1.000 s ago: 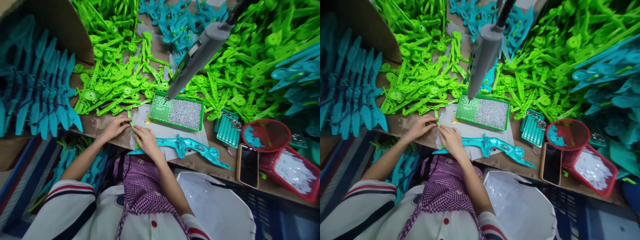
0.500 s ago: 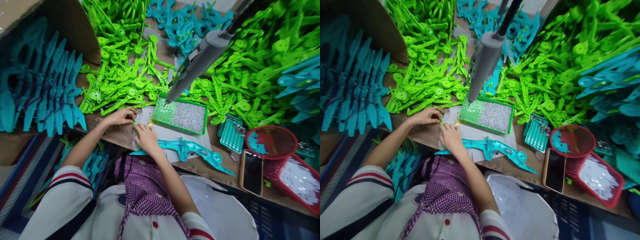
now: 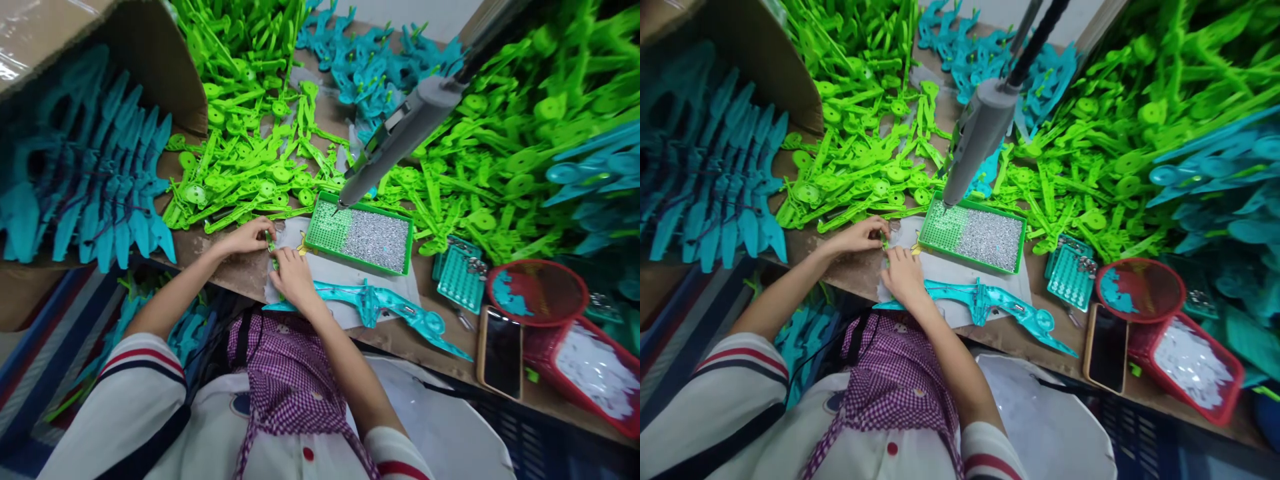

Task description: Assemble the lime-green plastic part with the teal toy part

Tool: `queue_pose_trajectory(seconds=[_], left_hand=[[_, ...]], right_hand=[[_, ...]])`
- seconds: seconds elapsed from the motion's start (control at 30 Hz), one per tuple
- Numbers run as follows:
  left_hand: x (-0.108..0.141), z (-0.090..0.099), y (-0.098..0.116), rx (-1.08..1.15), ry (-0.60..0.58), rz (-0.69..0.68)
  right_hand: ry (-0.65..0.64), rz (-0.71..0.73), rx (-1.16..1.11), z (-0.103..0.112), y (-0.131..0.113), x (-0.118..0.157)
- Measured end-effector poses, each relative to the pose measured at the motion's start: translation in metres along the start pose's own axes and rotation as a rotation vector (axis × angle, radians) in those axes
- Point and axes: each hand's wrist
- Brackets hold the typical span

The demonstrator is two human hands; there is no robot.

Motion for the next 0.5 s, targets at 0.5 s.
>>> queue_pose_trajectory(seconds=[0.5], left_hand=[[-0.114,0.061,0.066,-0.357,0.34,-0.054]], right_hand=[[0.435,0.152,-0.603,0.006,0.002,0.091]])
Point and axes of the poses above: each hand's wrist, its own x-axis away from the middle knuckle, its own z-axis out of the back of the hand, y = z × x, and after that the axes turned 11 degrees about -y, right-handed
